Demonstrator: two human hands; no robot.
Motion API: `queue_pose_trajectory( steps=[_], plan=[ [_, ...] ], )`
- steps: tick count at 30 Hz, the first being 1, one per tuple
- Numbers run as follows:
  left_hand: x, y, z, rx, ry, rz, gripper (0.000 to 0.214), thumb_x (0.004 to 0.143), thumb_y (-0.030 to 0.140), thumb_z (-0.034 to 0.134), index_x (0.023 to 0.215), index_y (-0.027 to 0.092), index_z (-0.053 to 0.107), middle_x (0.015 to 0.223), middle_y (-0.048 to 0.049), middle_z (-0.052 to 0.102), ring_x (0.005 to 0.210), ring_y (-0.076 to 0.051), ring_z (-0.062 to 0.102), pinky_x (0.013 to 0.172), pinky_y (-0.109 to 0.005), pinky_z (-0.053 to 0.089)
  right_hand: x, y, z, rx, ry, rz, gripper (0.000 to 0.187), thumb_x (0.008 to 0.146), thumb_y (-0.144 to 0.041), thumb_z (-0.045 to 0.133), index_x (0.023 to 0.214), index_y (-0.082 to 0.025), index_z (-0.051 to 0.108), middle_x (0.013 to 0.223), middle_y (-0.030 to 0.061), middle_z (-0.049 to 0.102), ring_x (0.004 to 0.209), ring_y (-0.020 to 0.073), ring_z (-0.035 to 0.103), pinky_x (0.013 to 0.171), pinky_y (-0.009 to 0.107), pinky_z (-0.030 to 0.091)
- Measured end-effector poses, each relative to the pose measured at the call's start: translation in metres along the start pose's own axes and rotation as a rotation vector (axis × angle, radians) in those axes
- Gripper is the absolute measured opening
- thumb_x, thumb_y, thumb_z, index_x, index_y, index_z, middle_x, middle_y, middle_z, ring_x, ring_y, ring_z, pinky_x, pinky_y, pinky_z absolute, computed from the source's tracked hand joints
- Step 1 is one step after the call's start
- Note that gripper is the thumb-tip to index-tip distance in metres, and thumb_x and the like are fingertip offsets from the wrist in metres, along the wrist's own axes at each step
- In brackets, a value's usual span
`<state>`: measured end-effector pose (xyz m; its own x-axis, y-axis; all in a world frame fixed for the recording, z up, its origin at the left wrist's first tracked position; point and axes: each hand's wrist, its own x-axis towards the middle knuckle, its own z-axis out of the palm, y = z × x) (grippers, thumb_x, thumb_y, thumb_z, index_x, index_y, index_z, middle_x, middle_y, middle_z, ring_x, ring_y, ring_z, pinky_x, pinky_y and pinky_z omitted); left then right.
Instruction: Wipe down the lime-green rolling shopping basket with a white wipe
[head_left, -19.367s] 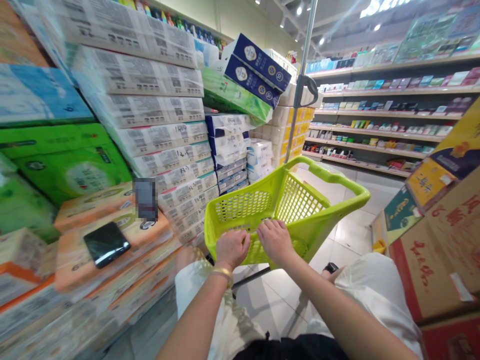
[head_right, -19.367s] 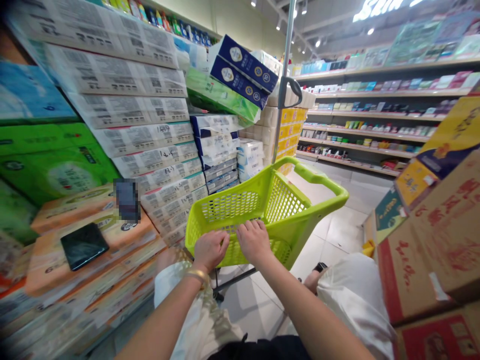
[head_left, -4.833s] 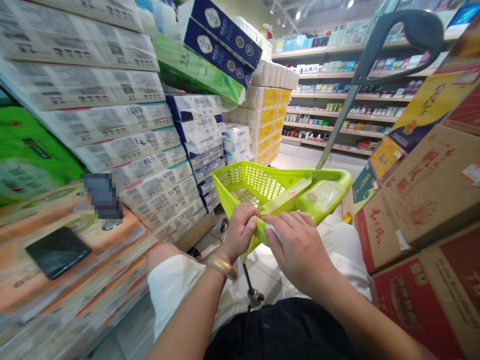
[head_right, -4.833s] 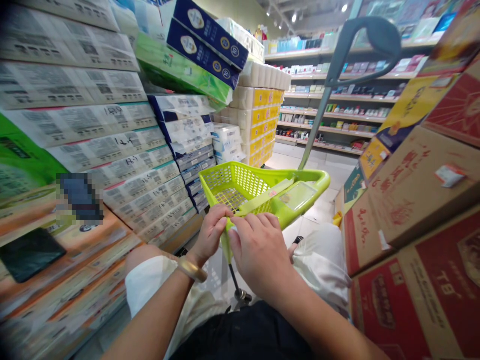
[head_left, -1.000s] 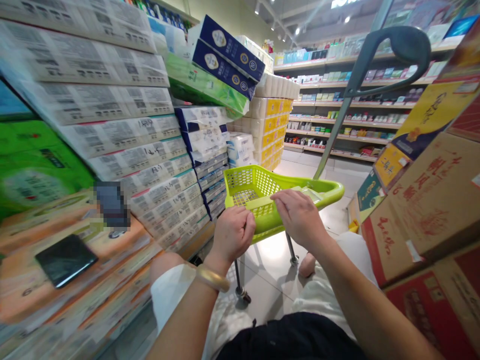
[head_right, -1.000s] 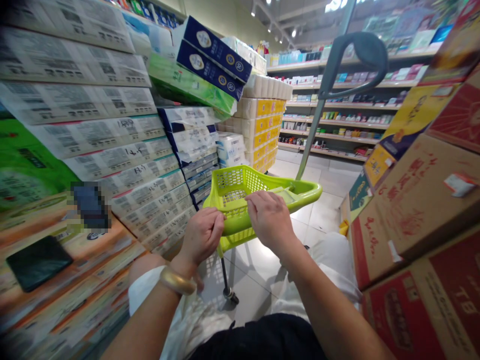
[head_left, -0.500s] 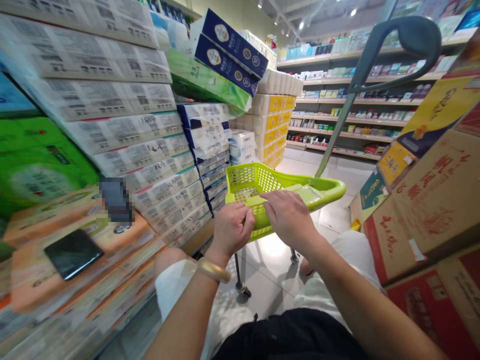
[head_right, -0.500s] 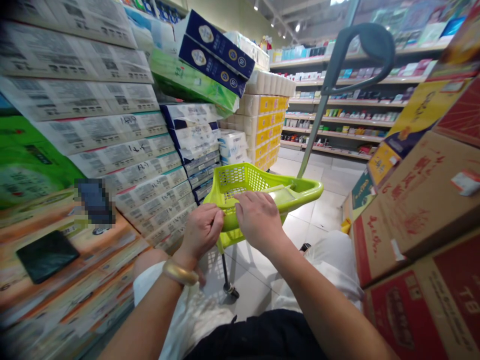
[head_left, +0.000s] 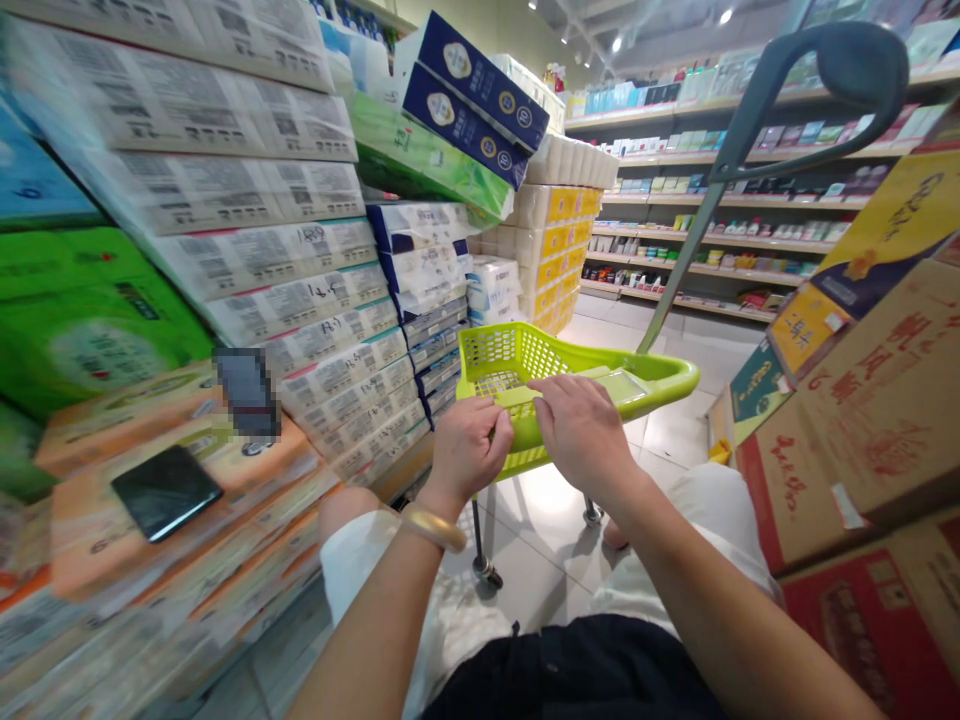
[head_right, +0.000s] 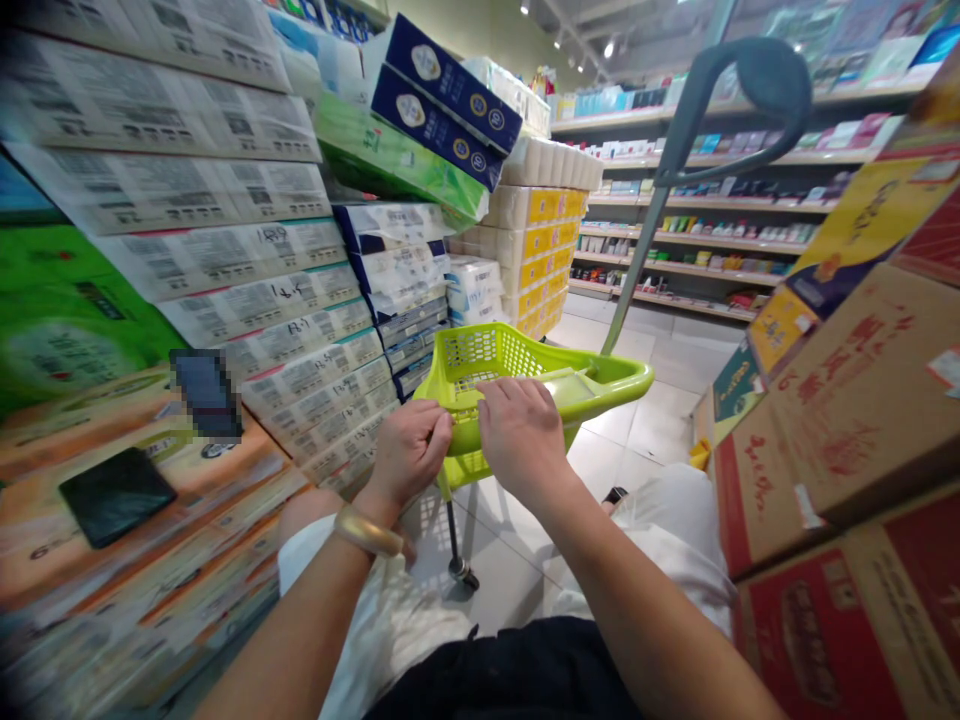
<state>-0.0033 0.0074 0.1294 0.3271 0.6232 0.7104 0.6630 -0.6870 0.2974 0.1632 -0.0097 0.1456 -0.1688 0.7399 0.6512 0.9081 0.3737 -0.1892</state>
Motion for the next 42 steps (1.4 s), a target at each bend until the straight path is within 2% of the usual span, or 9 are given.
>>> queue_pose_trajectory(
  steps=[3, 11, 15, 20, 23, 29, 33, 38, 42],
  plan=[
    [0.000, -0.002, -0.002, -0.004, -0.016, 0.000, 0.041, 0.093, 0.024, 0.036, 0.053, 0.022, 0.039, 0.055, 0.0004, 0.044, 0.056, -0.013, 0.042, 0.058, -0.029, 0.032, 0.000, -0.001, -0.001, 0.039, -0.018, -0.016, 0.029, 0.099, -0.026, 0.043, 0.112, -0.020, 0.069, 0.107, 0.0086, 0.073, 0.100, 0.0240, 0.064, 0.094, 0.039, 0.044],
    [0.000, -0.004, -0.001, -0.011, -0.018, 0.009, 0.042, 0.094, 0.026, 0.036, 0.052, 0.022, 0.036, 0.054, 0.0002, 0.044, 0.057, -0.014, 0.043, 0.059, -0.030, 0.032, -0.001, 0.060, -0.009, 0.032, 0.082, 0.138, 0.033, 0.098, -0.029, 0.041, 0.105, -0.017, 0.071, 0.105, 0.0117, 0.073, 0.099, 0.0272, 0.065, 0.091, 0.041, 0.047],
    [0.001, -0.004, 0.000, -0.026, -0.011, 0.008, 0.042, 0.094, 0.025, 0.036, 0.052, 0.022, 0.036, 0.054, 0.0007, 0.043, 0.056, -0.014, 0.042, 0.058, -0.030, 0.032, 0.000, 0.041, -0.005, -0.001, 0.082, 0.142, 0.031, 0.097, -0.026, 0.043, 0.103, -0.017, 0.071, 0.102, 0.0117, 0.073, 0.098, 0.0265, 0.065, 0.094, 0.041, 0.046],
    [0.001, -0.005, -0.002, -0.037, -0.014, 0.016, 0.040, 0.093, 0.025, 0.037, 0.053, 0.022, 0.039, 0.055, 0.0010, 0.043, 0.055, -0.013, 0.042, 0.057, -0.029, 0.031, 0.003, 0.001, -0.002, 0.034, -0.030, 0.019, 0.028, 0.098, -0.025, 0.045, 0.106, -0.019, 0.070, 0.105, 0.0095, 0.073, 0.099, 0.0251, 0.063, 0.096, 0.039, 0.044],
    [0.000, -0.006, -0.004, -0.041, -0.013, 0.026, 0.040, 0.093, 0.025, 0.038, 0.053, 0.022, 0.040, 0.055, 0.0010, 0.044, 0.056, -0.013, 0.042, 0.058, -0.029, 0.032, 0.003, 0.010, -0.004, 0.084, -0.028, 0.034, 0.028, 0.099, -0.029, 0.044, 0.107, -0.021, 0.070, 0.107, 0.0075, 0.074, 0.098, 0.0238, 0.065, 0.094, 0.038, 0.046],
    [0.001, -0.005, -0.002, -0.054, 0.006, 0.033, 0.041, 0.093, 0.024, 0.039, 0.052, 0.021, 0.036, 0.054, 0.0019, 0.039, 0.054, -0.012, 0.040, 0.056, -0.028, 0.028, 0.000, 0.060, -0.009, 0.051, 0.098, 0.178, 0.032, 0.096, -0.028, 0.043, 0.104, -0.017, 0.072, 0.104, 0.0114, 0.074, 0.099, 0.0272, 0.065, 0.091, 0.042, 0.048],
    [0.001, -0.004, 0.001, -0.050, 0.014, 0.029, 0.040, 0.092, 0.023, 0.039, 0.052, 0.021, 0.036, 0.053, 0.0018, 0.039, 0.053, -0.012, 0.039, 0.055, -0.028, 0.028, -0.002, 0.041, -0.004, 0.037, 0.129, 0.173, 0.030, 0.095, -0.026, 0.045, 0.104, -0.017, 0.072, 0.104, 0.0113, 0.073, 0.099, 0.0273, 0.064, 0.094, 0.042, 0.046],
    [0.001, -0.007, -0.001, -0.046, 0.008, 0.031, 0.040, 0.092, 0.023, 0.040, 0.052, 0.021, 0.037, 0.054, 0.0018, 0.040, 0.054, -0.012, 0.039, 0.056, -0.028, 0.028, -0.002, 0.001, 0.001, 0.118, 0.047, 0.009, 0.026, 0.096, -0.026, 0.047, 0.106, -0.020, 0.071, 0.108, 0.0081, 0.073, 0.102, 0.0239, 0.064, 0.096, 0.038, 0.046],
    [0.000, -0.007, -0.004, -0.048, -0.005, 0.034, 0.040, 0.093, 0.023, 0.039, 0.053, 0.021, 0.037, 0.054, 0.0018, 0.040, 0.054, -0.013, 0.040, 0.056, -0.028, 0.029, 0.001, 0.023, -0.003, 0.154, 0.050, 0.058, 0.026, 0.096, -0.030, 0.048, 0.103, -0.022, 0.072, 0.106, 0.0061, 0.075, 0.098, 0.0231, 0.066, 0.092, 0.037, 0.048]
  ],
)
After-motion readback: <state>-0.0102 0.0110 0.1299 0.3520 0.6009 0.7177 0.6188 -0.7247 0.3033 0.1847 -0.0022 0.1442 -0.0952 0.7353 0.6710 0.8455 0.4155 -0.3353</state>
